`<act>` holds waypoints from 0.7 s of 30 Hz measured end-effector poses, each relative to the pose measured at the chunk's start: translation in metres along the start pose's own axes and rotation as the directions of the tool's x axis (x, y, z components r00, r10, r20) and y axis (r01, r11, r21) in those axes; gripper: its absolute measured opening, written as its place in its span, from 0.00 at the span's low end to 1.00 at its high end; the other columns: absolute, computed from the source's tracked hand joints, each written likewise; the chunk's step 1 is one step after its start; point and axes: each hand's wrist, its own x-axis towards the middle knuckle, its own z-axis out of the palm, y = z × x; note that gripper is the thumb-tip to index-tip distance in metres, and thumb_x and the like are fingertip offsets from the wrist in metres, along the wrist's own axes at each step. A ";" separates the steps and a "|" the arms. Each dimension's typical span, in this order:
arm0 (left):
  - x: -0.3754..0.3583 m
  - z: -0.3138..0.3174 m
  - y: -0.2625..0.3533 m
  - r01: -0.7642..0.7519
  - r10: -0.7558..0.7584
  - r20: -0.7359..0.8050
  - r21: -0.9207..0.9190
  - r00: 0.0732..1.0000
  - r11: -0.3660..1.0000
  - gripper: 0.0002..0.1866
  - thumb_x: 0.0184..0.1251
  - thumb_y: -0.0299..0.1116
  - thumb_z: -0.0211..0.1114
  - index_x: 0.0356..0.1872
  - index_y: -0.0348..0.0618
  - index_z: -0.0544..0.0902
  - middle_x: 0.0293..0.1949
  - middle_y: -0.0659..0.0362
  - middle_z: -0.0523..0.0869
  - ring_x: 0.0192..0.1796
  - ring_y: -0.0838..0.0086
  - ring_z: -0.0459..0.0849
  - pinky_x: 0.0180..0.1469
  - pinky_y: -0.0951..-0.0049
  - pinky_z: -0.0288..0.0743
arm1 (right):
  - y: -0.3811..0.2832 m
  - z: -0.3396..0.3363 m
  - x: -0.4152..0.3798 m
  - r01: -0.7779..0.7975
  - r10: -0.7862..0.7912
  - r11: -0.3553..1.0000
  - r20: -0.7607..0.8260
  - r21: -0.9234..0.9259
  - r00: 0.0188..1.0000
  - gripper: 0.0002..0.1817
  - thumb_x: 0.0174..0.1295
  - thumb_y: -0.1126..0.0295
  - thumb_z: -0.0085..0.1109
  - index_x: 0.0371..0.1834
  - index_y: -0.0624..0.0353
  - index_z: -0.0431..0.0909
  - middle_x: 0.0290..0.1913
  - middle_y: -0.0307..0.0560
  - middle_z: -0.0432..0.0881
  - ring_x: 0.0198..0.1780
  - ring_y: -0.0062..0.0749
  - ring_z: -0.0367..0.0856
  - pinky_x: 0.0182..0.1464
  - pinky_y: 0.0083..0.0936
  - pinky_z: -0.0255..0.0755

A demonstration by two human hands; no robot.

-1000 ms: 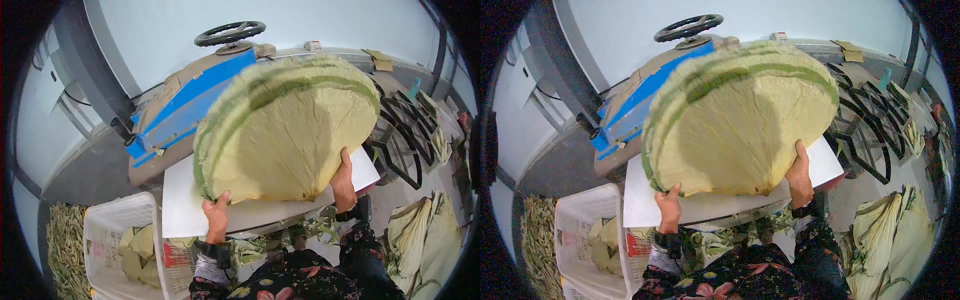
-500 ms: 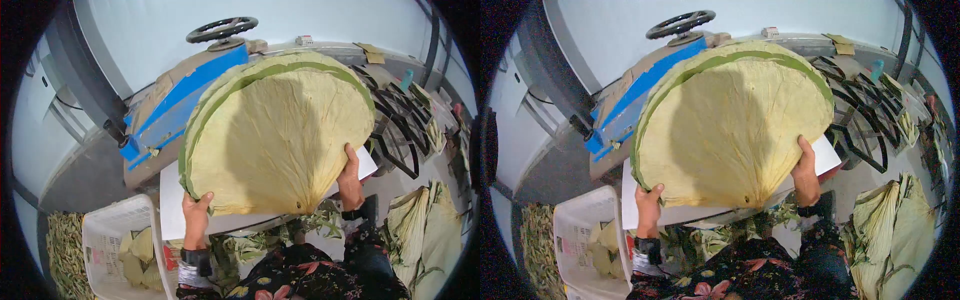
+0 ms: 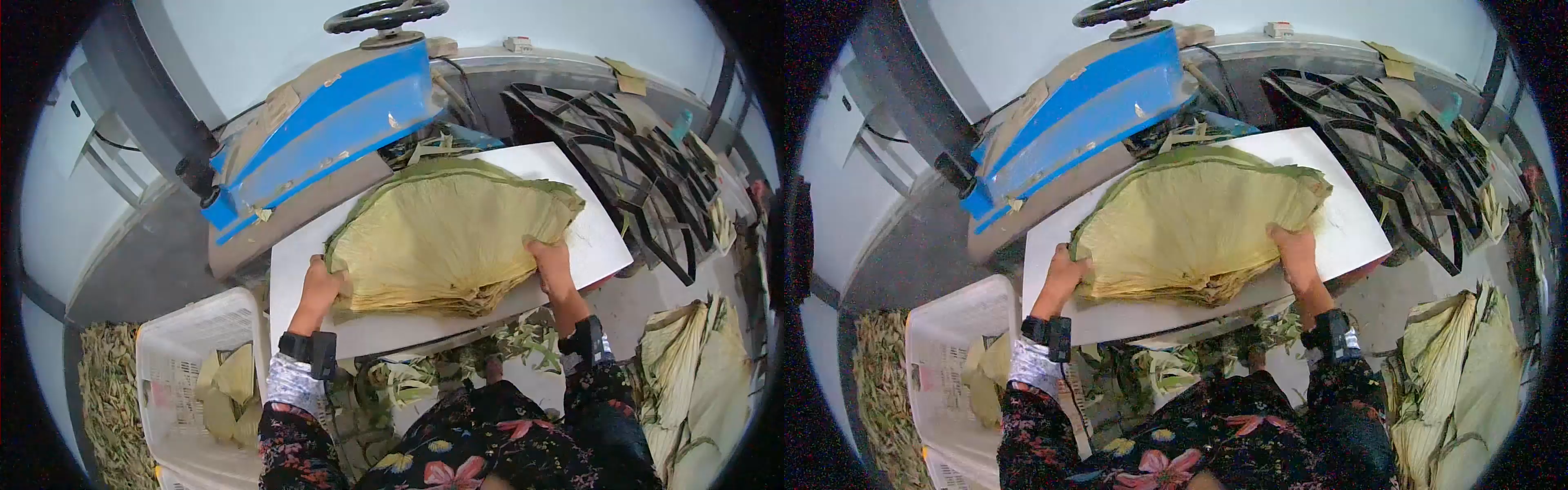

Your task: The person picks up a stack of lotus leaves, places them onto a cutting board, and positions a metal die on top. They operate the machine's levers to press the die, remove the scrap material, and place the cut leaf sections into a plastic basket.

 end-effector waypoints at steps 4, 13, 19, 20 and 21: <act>-0.034 0.023 0.049 -0.231 0.438 -0.151 0.675 0.886 0.701 0.35 0.49 0.37 0.70 0.57 0.31 0.66 0.57 0.38 0.70 0.59 0.47 0.70 0.58 0.55 0.65 | 0.018 -0.004 0.006 0.012 -0.016 0.992 -0.028 -0.126 0.999 0.21 0.53 0.77 0.57 0.52 0.66 0.71 0.45 0.47 0.79 0.43 0.32 0.78 0.45 0.26 0.72; -0.108 0.141 0.100 -0.755 0.731 0.221 0.328 0.646 0.568 0.33 0.40 0.36 0.73 0.51 0.38 0.72 0.51 0.47 0.74 0.54 0.51 0.73 0.56 0.56 0.67 | 0.016 -0.008 0.009 -0.009 -0.003 0.960 -0.042 -0.278 0.999 0.25 0.54 0.74 0.59 0.57 0.66 0.66 0.47 0.48 0.78 0.46 0.30 0.76 0.47 0.26 0.71; -0.106 0.149 0.099 -0.702 0.730 0.078 0.360 0.679 0.615 0.28 0.41 0.40 0.71 0.46 0.40 0.75 0.45 0.50 0.76 0.49 0.55 0.75 0.52 0.57 0.69 | -0.007 -0.026 0.004 -0.147 0.147 0.989 0.065 -0.004 0.987 0.29 0.55 0.73 0.59 0.61 0.65 0.61 0.48 0.48 0.77 0.45 0.33 0.78 0.47 0.28 0.73; -0.106 0.147 0.101 -0.668 0.671 0.126 0.338 0.730 0.663 0.28 0.41 0.40 0.71 0.46 0.40 0.75 0.45 0.50 0.76 0.49 0.55 0.75 0.52 0.57 0.69 | -0.023 -0.036 0.002 -0.259 0.258 0.966 0.107 -0.006 0.960 0.29 0.56 0.73 0.59 0.60 0.64 0.61 0.49 0.51 0.76 0.42 0.34 0.79 0.43 0.29 0.75; -0.105 0.147 0.103 -0.635 0.613 0.178 0.310 0.770 0.707 0.28 0.41 0.40 0.71 0.46 0.40 0.75 0.45 0.50 0.77 0.50 0.55 0.75 0.53 0.57 0.69 | -0.033 -0.049 0.003 -0.364 0.363 0.931 0.138 -0.015 0.922 0.28 0.56 0.73 0.59 0.60 0.62 0.61 0.50 0.53 0.75 0.40 0.35 0.80 0.39 0.29 0.76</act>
